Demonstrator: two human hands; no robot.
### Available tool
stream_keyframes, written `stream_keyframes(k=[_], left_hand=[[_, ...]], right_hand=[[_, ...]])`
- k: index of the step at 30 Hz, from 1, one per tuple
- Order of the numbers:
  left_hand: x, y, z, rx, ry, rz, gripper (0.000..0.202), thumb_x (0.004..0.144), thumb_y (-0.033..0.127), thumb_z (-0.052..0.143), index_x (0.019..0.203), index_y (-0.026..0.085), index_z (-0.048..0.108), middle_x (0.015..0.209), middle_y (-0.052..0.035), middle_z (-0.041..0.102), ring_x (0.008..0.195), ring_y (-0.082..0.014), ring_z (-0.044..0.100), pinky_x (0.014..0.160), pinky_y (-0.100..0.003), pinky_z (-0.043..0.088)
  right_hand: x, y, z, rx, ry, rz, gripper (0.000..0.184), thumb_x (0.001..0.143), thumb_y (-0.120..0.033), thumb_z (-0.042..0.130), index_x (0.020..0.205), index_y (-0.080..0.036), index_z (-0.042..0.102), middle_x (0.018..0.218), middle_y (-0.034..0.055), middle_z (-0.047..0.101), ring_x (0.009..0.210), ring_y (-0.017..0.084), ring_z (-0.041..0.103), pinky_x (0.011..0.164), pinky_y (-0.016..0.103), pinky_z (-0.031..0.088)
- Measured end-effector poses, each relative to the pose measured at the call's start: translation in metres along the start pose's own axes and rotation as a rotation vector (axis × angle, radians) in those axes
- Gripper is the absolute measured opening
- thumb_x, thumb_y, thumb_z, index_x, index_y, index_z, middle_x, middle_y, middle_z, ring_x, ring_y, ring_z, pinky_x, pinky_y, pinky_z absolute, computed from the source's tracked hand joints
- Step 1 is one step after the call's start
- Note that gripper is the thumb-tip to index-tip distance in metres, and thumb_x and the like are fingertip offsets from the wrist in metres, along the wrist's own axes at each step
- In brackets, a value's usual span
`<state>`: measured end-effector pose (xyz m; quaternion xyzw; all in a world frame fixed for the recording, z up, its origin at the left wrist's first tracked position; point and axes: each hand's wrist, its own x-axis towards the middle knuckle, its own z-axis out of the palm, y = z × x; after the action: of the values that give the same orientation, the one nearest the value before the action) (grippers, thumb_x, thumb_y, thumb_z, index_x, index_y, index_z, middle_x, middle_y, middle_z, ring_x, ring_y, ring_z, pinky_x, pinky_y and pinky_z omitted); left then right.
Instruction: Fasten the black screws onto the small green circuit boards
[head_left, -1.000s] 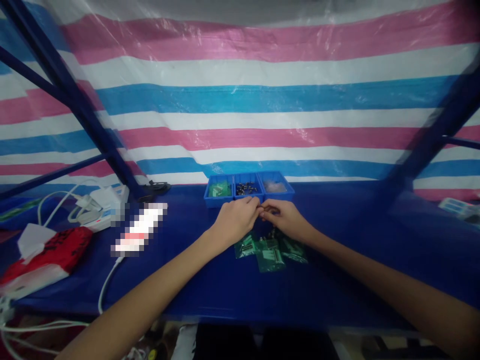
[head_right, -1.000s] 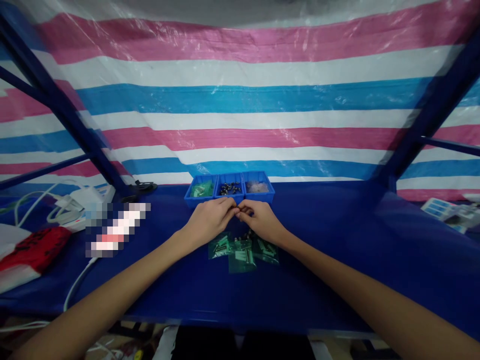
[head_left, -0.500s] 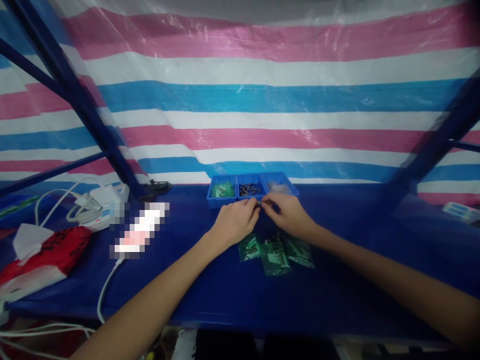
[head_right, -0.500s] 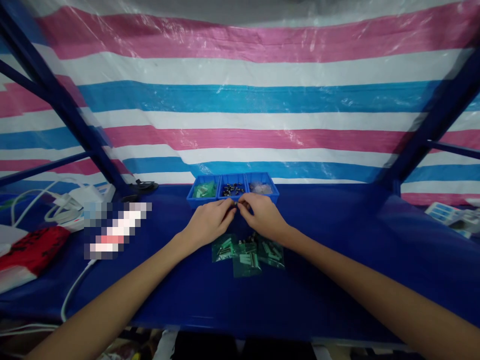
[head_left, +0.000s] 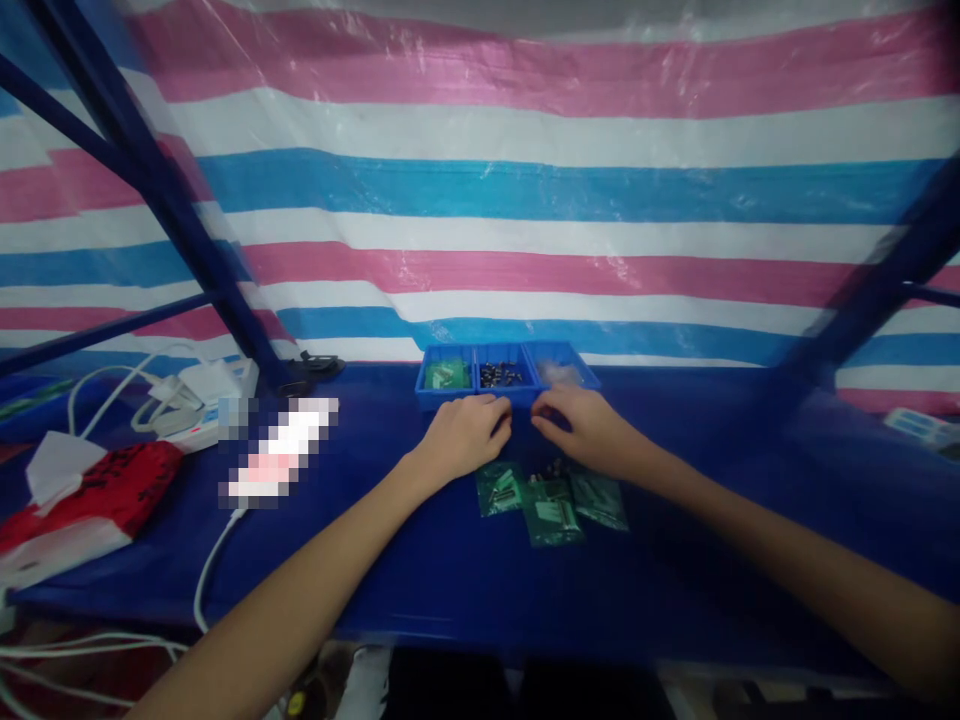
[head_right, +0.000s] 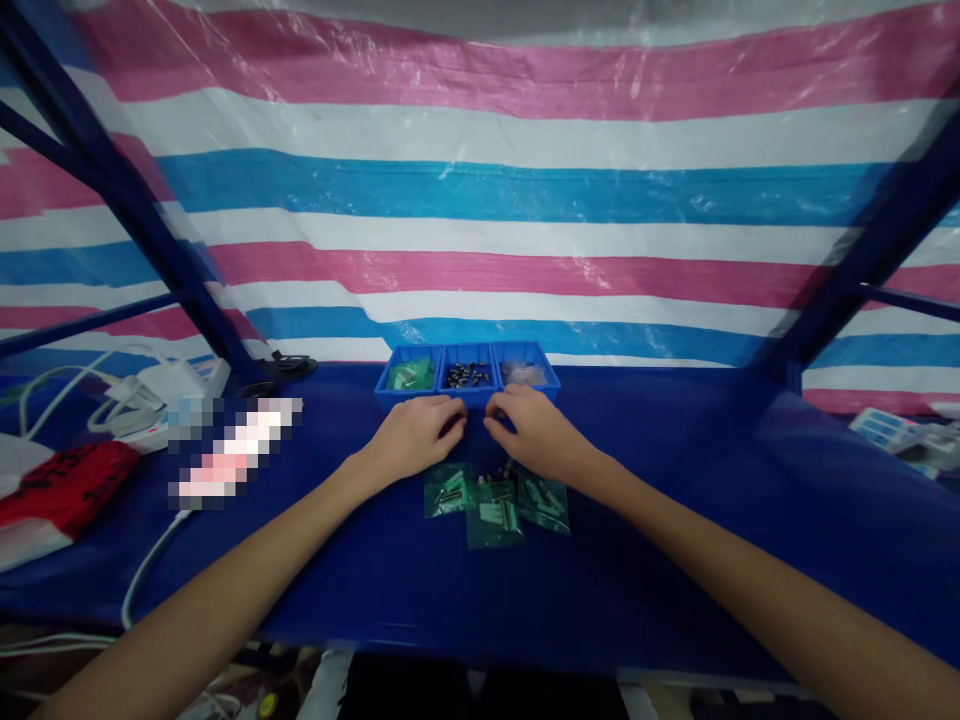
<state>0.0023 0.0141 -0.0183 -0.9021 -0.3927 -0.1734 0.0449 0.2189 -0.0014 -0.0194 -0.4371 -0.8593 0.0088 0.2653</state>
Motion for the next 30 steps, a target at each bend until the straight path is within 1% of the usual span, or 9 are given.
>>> stream_keyframes(k=[2, 4, 7, 9, 12, 17, 21, 26, 30], left_hand=[[0.0, 0.002, -0.006, -0.057, -0.069, 0.082, 0.019, 0.096, 0.028, 0.047, 0.098, 0.02, 0.064, 0.091, -0.0045, 0.069, 0.081, -0.0193, 0.064, 0.065, -0.029, 0.043], [-0.001, 0.001, -0.014, -0.157, -0.171, 0.12, 0.018, 0.094, 0.033, 0.054, 0.097, 0.02, 0.066, 0.088, -0.0033, 0.069, 0.078, -0.0181, 0.063, 0.064, -0.028, 0.042], [0.0, -0.007, -0.022, -0.329, -0.322, 0.072, 0.031, 0.085, 0.05, 0.067, 0.094, 0.021, 0.07, 0.085, -0.0026, 0.068, 0.075, -0.0171, 0.062, 0.061, -0.026, 0.042], [0.0, -0.013, -0.023, -0.417, -0.397, 0.037, 0.039, 0.077, 0.057, 0.073, 0.093, 0.021, 0.072, 0.083, -0.002, 0.068, 0.073, -0.0166, 0.062, 0.061, -0.025, 0.042], [0.001, -0.021, -0.022, -0.508, -0.485, 0.013, 0.038, 0.073, 0.055, 0.077, 0.089, 0.021, 0.074, 0.076, -0.0003, 0.067, 0.069, -0.0151, 0.062, 0.058, -0.025, 0.041], [0.002, -0.025, -0.022, -0.567, -0.561, -0.051, 0.029, 0.073, 0.046, 0.079, 0.079, 0.018, 0.073, 0.071, -0.0004, 0.068, 0.065, -0.0143, 0.06, 0.055, -0.024, 0.039], [0.002, -0.03, -0.025, -0.566, -0.501, -0.069, 0.021, 0.075, 0.037, 0.076, 0.076, 0.017, 0.071, 0.073, -0.0005, 0.068, 0.066, -0.0137, 0.06, 0.058, -0.025, 0.04], [0.003, -0.031, -0.02, -0.626, -0.263, -0.066, 0.018, 0.085, 0.032, 0.065, 0.08, 0.017, 0.058, 0.071, 0.0016, 0.059, 0.065, -0.0115, 0.054, 0.058, -0.024, 0.038], [0.005, -0.025, -0.003, -0.817, -0.08, -0.117, 0.017, 0.088, 0.03, 0.064, 0.089, 0.018, 0.052, 0.073, 0.0023, 0.059, 0.067, -0.0116, 0.055, 0.062, -0.023, 0.041]], right_hand=[[-0.012, -0.003, 0.002, 0.058, -0.063, -0.002, 0.01, 0.093, -0.022, 0.056, 0.091, -0.019, 0.066, 0.087, 0.0067, 0.066, 0.082, 0.022, 0.061, 0.075, 0.036, 0.047], [-0.019, -0.005, 0.007, 0.057, -0.072, -0.033, 0.011, 0.094, -0.021, 0.055, 0.092, -0.02, 0.066, 0.09, 0.007, 0.066, 0.085, 0.022, 0.06, 0.076, 0.036, 0.047], [-0.023, -0.01, 0.012, 0.042, -0.056, -0.094, 0.015, 0.097, -0.021, 0.052, 0.094, -0.02, 0.066, 0.093, 0.0079, 0.067, 0.09, 0.023, 0.058, 0.079, 0.038, 0.047], [-0.024, -0.015, 0.014, 0.03, -0.045, -0.102, 0.016, 0.099, -0.021, 0.05, 0.095, -0.019, 0.066, 0.093, 0.0087, 0.065, 0.09, 0.024, 0.057, 0.079, 0.038, 0.046], [-0.027, -0.022, 0.015, 0.001, -0.039, -0.115, 0.018, 0.1, -0.022, 0.049, 0.095, -0.017, 0.066, 0.092, 0.0097, 0.064, 0.088, 0.024, 0.055, 0.078, 0.039, 0.046], [-0.03, -0.028, 0.014, -0.004, -0.048, -0.173, 0.019, 0.101, -0.022, 0.047, 0.095, -0.018, 0.065, 0.092, 0.0094, 0.064, 0.087, 0.024, 0.055, 0.079, 0.04, 0.046], [-0.029, -0.029, 0.012, 0.001, -0.055, -0.183, 0.019, 0.101, -0.022, 0.046, 0.094, -0.018, 0.064, 0.093, 0.0099, 0.064, 0.088, 0.024, 0.056, 0.08, 0.04, 0.047], [-0.03, -0.026, 0.013, 0.033, -0.008, -0.128, 0.016, 0.099, -0.022, 0.048, 0.107, -0.019, 0.062, 0.097, 0.0097, 0.065, 0.092, 0.025, 0.058, 0.08, 0.04, 0.049], [-0.029, -0.022, 0.014, 0.072, 0.028, -0.102, 0.029, 0.098, -0.02, 0.051, 0.126, -0.021, 0.056, 0.11, 0.0106, 0.066, 0.102, 0.026, 0.06, 0.086, 0.043, 0.052]])
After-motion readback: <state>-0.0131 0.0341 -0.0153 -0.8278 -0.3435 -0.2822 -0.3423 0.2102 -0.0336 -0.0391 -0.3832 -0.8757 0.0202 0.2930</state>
